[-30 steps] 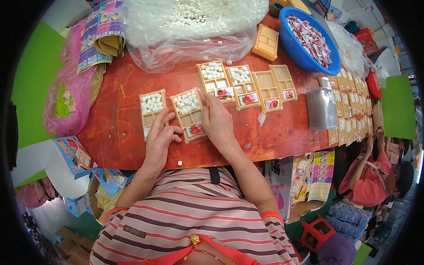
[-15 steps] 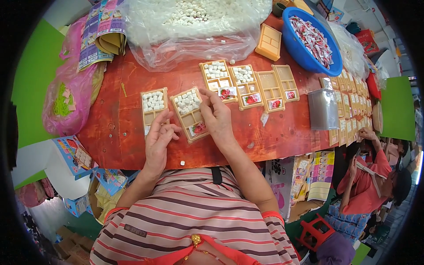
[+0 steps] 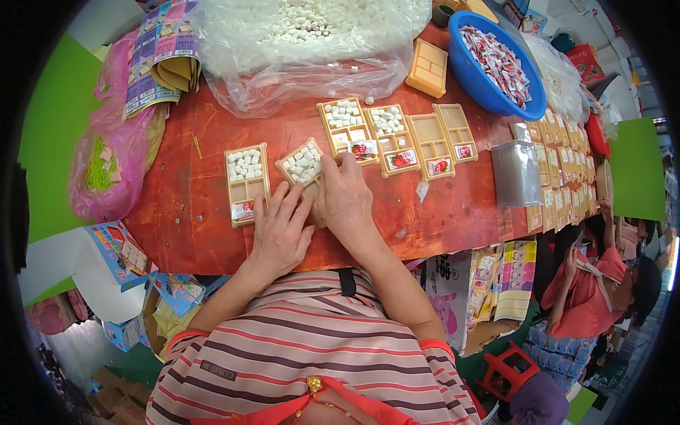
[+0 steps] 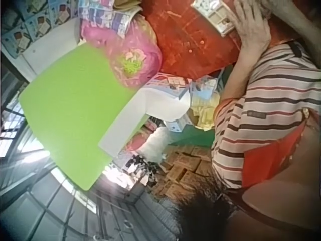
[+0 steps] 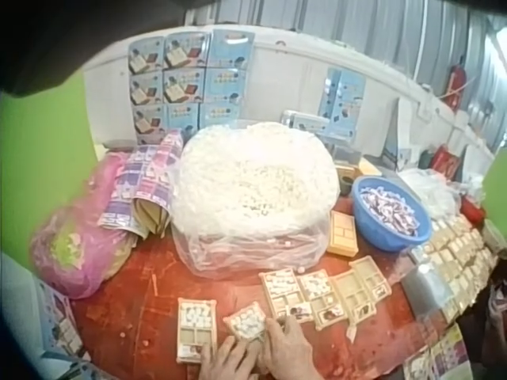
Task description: Manually packaging small toy components into plastic trays and adding paper strips.
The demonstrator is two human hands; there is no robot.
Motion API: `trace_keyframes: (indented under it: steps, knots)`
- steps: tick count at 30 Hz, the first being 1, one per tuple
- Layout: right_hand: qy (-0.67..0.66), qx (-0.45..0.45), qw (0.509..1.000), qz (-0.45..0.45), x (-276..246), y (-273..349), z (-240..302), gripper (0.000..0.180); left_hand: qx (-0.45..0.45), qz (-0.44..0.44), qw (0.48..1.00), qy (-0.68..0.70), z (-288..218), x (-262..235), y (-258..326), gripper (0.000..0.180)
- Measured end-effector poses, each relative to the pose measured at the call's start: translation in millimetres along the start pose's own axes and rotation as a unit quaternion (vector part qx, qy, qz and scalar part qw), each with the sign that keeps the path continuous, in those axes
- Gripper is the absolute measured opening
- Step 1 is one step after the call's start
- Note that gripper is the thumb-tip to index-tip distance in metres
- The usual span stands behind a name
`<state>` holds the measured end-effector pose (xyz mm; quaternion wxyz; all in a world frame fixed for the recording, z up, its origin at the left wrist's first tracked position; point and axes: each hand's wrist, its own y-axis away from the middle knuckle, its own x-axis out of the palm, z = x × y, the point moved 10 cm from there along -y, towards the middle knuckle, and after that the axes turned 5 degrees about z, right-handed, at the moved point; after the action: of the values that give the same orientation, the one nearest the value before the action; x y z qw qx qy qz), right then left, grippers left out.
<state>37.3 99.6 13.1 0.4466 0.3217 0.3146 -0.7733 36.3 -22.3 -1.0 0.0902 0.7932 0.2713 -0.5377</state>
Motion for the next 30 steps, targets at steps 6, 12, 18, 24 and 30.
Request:
trace_keyframes:
  steps: [6, 12, 18, 24, 30]
  knots:
    - [0.128, -0.062, 0.990, -0.007, 0.3, 9.0, 4.9, 0.022, 0.002, 0.006, 1.000, -0.005, 0.1, -0.1, -1.1, 0.049]
    - [0.097, -0.059, 0.993, -0.024, 0.3, 12.0, -10.8, 0.024, 0.009, 0.003, 1.000, -0.009, -2.5, 2.4, -8.0, 0.049]
    - [0.056, -0.018, 0.998, -0.002, 1.0, 18.0, -20.2, 0.022, 0.021, -0.021, 0.998, 0.048, -5.1, 5.6, -13.4, 0.049]
    - [0.015, -0.018, 1.000, -0.014, -6.6, 21.3, -19.8, 0.031, 0.040, -0.023, 0.998, 0.045, -8.9, 11.1, -19.9, 0.049]
    - [-0.007, -0.015, 1.000, 0.007, -7.5, 27.7, -17.8, 0.029, 0.032, -0.031, 0.995, 0.092, -10.1, 9.4, -20.5, 0.047]
